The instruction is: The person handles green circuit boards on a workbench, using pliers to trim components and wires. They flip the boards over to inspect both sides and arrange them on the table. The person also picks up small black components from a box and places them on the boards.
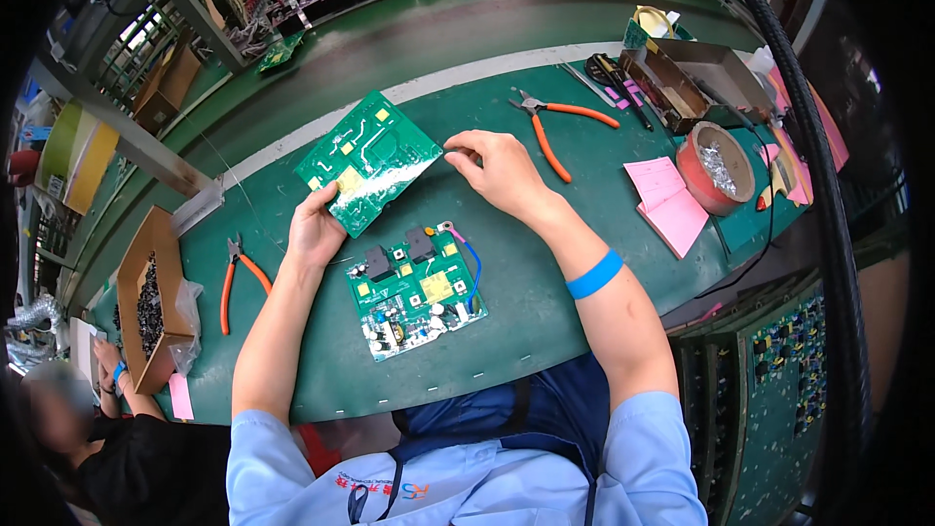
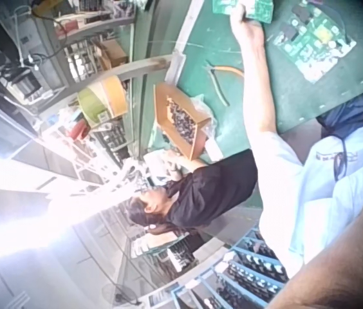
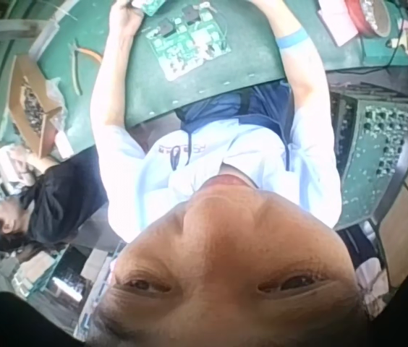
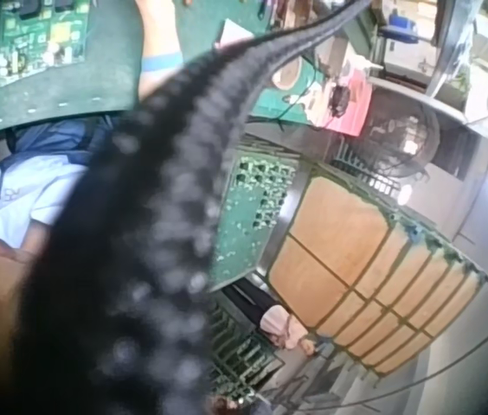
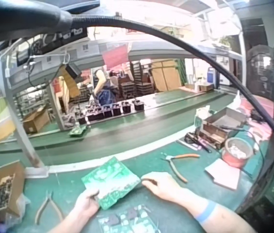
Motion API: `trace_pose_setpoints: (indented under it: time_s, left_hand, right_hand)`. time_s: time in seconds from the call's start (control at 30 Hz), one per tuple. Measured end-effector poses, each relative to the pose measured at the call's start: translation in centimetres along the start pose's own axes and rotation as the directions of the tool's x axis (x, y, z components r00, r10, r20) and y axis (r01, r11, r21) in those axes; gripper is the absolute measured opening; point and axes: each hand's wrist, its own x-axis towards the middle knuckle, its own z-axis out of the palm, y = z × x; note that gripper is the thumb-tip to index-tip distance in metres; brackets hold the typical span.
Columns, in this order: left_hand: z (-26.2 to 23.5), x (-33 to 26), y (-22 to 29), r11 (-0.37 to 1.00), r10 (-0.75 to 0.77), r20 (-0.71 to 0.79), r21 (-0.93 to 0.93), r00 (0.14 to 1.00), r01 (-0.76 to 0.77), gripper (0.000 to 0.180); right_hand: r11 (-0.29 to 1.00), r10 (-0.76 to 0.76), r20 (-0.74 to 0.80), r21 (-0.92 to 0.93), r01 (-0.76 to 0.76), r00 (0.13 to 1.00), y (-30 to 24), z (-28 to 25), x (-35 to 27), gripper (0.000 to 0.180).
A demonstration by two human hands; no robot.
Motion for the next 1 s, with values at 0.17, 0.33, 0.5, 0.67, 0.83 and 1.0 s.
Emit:
trace_pose_setpoints:
  time_s: [0.17, 0.33, 0.5, 0.67, 0.83, 1.0]
  left_hand:
    - [0.5, -0.4, -0.1, 0.999, -0.002, 0.042, 0.036, 0.999, 0.001, 0.036]
    - [1.1, -0.4, -0.2, 0.998, -0.011, 0.078, 0.055, 0.997, 0.007, 0.037]
    - [1.1, -0.6, -0.1, 0.999, -0.008, 0.118, 0.05, 0.993, 0.002, 0.034]
    - [1.2, -0.5, -0.2, 1.0, -0.013, 0.085, 0.022, 0.996, 0.012, 0.037]
    - [2.0, -0.7, 0.1, 0.998, -0.003, 0.099, 0.059, 0.995, -0.003, 0.048]
    - [2.0, -0.6, 0.1, 0.996, 0.019, 0.115, 0.08, 0.993, -0.029, 0.058]
  right_hand:
    - [0.96, 0.153, 0.118, 0.217, -0.175, 0.981, -0.1, -0.1, 0.2, 0.024]
    - [0.851, 0.186, 0.18, 0.462, -0.25, 0.966, 0.1, -0.1, 0.3, 0.026]
    - [0.798, 0.23, 0.233, 0.51, -0.321, 0.945, 0.0, -0.2, 0.3, 0.025]
    - [0.801, 0.252, 0.24, 0.492, -0.341, 0.937, 0.1, 0.0, 0.3, 0.024]
    - [0.812, 0.243, 0.246, 0.478, -0.335, 0.938, 0.5, 0.2, 0.3, 0.023]
    - [0.827, 0.255, 0.244, 0.446, -0.342, 0.935, 0.3, 0.1, 0.2, 0.023]
